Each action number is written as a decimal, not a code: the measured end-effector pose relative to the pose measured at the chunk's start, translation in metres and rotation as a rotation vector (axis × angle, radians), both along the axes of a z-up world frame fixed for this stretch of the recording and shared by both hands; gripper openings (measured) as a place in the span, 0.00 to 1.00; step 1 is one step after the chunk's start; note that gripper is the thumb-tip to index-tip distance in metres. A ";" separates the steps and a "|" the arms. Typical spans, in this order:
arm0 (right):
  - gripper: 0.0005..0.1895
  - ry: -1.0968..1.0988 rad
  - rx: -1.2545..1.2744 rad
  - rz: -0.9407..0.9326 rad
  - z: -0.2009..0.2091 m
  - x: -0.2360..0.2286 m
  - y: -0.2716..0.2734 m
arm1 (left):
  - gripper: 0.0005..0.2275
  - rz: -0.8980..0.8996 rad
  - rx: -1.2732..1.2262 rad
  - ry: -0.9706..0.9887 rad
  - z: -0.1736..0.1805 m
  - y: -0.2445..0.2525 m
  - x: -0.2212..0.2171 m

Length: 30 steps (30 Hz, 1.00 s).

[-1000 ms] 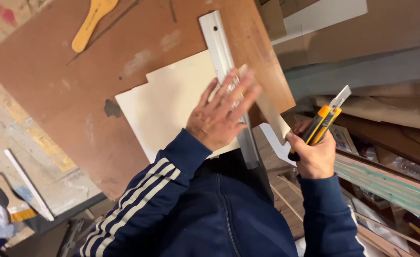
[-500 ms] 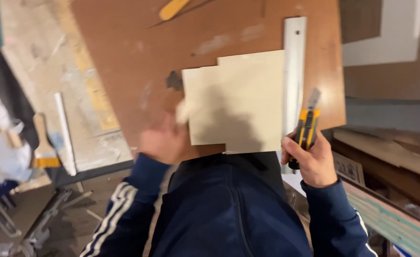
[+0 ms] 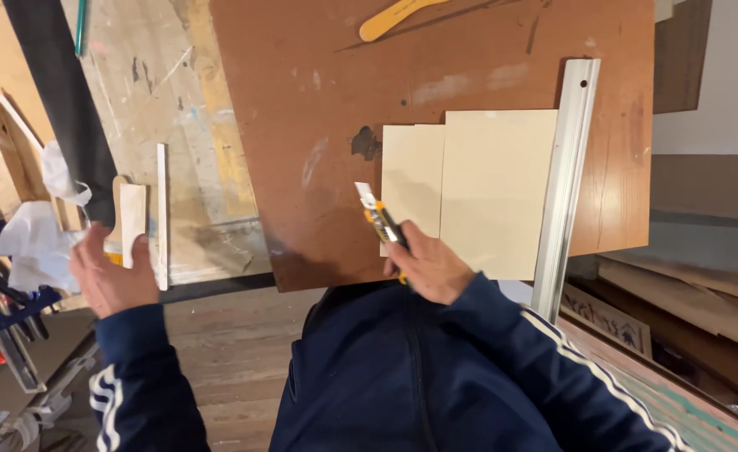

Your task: Cutting a piece of mat board or paper using a straightedge and a utility knife.

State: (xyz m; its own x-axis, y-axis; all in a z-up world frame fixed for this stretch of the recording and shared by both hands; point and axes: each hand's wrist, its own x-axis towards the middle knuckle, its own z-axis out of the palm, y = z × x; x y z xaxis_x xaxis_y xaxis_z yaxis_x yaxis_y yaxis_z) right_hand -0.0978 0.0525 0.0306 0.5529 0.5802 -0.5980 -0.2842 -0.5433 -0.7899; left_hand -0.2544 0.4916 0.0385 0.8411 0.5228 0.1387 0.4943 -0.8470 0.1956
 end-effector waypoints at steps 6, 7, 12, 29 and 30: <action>0.24 0.001 -0.076 0.188 0.030 0.020 0.065 | 0.21 -0.104 -0.243 -0.137 0.012 -0.077 0.070; 0.24 0.001 -0.085 0.176 0.021 0.014 0.060 | 0.21 -0.115 -0.252 -0.137 0.013 -0.087 0.080; 0.16 -0.215 0.030 -0.015 0.012 0.005 0.014 | 0.20 -0.291 -0.351 -0.130 0.017 -0.121 0.126; 0.15 0.229 -0.033 -0.942 -0.066 -0.150 -0.237 | 0.16 -0.696 -0.467 -0.119 0.015 -0.214 0.199; 0.14 0.219 0.010 -0.939 -0.069 -0.154 -0.237 | 0.15 -0.726 -0.485 -0.110 0.019 -0.222 0.199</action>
State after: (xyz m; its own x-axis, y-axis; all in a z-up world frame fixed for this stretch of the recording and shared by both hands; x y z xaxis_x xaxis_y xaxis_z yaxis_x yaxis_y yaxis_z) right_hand -0.2515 -0.1847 -0.0382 0.6710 -0.0363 -0.7406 -0.7413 -0.0126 -0.6710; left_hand -0.0552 0.2695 0.0571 0.9836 -0.1141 0.1400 -0.1774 -0.7561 0.6300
